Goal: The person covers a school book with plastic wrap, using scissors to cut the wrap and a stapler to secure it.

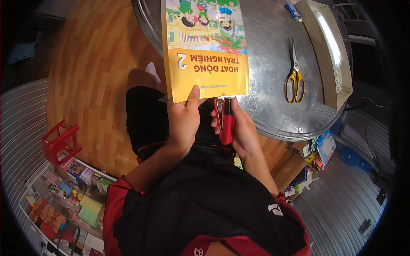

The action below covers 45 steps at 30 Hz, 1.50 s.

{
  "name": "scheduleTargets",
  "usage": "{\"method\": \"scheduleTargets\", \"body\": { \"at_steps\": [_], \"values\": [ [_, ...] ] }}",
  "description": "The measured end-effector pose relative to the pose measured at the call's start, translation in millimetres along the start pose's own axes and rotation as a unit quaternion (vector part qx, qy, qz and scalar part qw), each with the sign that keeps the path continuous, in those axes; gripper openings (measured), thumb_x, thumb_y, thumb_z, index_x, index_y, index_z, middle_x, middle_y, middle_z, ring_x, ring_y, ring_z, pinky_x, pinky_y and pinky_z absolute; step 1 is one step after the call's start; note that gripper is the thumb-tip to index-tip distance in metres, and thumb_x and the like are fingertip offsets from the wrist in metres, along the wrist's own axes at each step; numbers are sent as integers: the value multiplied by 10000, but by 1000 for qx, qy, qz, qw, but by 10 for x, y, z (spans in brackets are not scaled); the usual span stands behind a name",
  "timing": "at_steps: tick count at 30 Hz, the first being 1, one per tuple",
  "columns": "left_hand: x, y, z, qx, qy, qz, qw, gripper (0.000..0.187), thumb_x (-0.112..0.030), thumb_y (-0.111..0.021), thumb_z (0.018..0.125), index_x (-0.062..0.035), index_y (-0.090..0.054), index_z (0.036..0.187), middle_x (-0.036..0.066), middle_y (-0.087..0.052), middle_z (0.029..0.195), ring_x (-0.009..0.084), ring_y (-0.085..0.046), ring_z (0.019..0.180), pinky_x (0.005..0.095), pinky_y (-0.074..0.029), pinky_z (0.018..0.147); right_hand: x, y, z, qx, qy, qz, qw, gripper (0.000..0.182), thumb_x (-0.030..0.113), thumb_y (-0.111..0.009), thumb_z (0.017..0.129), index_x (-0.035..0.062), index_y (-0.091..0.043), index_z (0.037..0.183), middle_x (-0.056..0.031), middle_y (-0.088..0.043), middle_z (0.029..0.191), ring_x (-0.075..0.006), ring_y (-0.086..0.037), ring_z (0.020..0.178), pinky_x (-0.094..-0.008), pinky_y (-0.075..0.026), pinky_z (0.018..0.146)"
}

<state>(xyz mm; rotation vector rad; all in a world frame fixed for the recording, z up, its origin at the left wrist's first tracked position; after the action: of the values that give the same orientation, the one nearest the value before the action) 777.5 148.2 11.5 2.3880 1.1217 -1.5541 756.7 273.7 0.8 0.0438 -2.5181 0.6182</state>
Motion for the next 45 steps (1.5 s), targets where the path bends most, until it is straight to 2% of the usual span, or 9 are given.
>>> {"method": "scheduleTargets", "body": {
  "at_steps": [2, 6, 16, 24, 32, 37, 42, 44, 45],
  "values": [
    [-12, 19, 19, -4, -1, 15, 1000, 276, -99, -414, 883, 36, -414, 1123, 118, -512, 1067, 190, -528, 968, 322, -431, 860, 60, -56, 30, 2, 43, 16, 999, 407, 362, -370, 889, -13, -465, 1017, -126, -567, 822, -180, -556, 652, -265, -455, 532],
    [-41, -18, 19, 2, -12, 22, 1000, 259, -109, -411, 887, 31, -432, 1104, 111, -524, 1047, 178, -535, 947, 311, -435, 843, 30, -77, 73, -27, 33, 39, 998, 405, 365, -372, 888, -7, -460, 1025, -126, -562, 827, -184, -554, 663, -276, -457, 565],
    [-39, -60, 7, 15, 19, -45, 999, 230, -114, -403, 891, 22, -461, 1067, 102, -550, 984, 155, -559, 853, 286, -453, 800, 105, -112, 164, -1, 57, 87, 995, 419, 369, -402, 878, -19, -475, 1018, -107, -555, 852, -162, -548, 708, -272, -461, 605],
    [-62, -56, 9, -8, -19, 9, 1000, 169, -105, -431, 881, 8, -518, 972, 52, -579, 891, 86, -550, 731, 228, -447, 635, 62, -104, 220, 1, 52, 111, 992, 442, 409, -423, 859, 1, -473, 1023, -84, -549, 839, -150, -543, 702, -260, -458, 587],
    [-84, -92, -23, -6, -8, 23, 1000, 153, -96, -440, 875, 1, -517, 965, 48, -582, 855, 83, -546, 729, 224, -437, 625, 57, -82, 288, 1, 52, 111, 993, 340, 361, -503, 831, 36, -509, 930, -65, -542, 755, -131, -529, 577, -235, -430, 481],
    [-121, -112, -21, -1, -8, 4, 1000, 151, -91, -438, 875, -2, -514, 969, 39, -581, 847, 82, -544, 718, 219, -428, 626, 60, -71, 295, 10, 49, 132, 990, 351, 360, -513, 824, 33, -499, 953, -71, -543, 752, -139, -532, 568, -241, -436, 470],
    [-7, 1, 42, -21, 12, 33, 999, 180, -121, -449, 873, -10, -500, 1006, 44, -557, 946, 95, -529, 803, 245, -429, 634, 97, 16, 193, -5, 0, 136, 991, 370, 350, -507, 828, 16, -483, 986, -90, -558, 775, -151, -550, 590, -260, -461, 477],
    [64, 51, 83, -15, 21, 6, 1000, 210, -133, -454, 872, -18, -485, 1044, 50, -541, 993, 109, -520, 850, 267, -435, 636, 128, 122, 89, -6, -7, 18, 1000, 379, 341, -498, 833, 4, -476, 1005, -105, -569, 804, -152, -556, 588, -258, -467, 462],
    [89, 73, 93, -20, 36, -18, 999, 216, -133, -454, 872, -23, -481, 1056, 51, -539, 998, 112, -520, 855, 275, -437, 635, 140, 158, 47, -12, -4, -10, 1000, 346, 287, -526, 824, 6, -480, 1021, -94, -567, 801, -125, -544, 568, -224, -442, 434]
  ]
}}
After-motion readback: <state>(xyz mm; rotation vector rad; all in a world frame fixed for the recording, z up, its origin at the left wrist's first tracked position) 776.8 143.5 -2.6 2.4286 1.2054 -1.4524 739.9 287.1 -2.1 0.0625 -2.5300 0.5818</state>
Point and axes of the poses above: each hand's wrist, its own z-axis towards the middle knuckle, its own y-axis out of the back of the hand, x = y × z, the point moved 5 cm from there along z, towards the middle knuckle
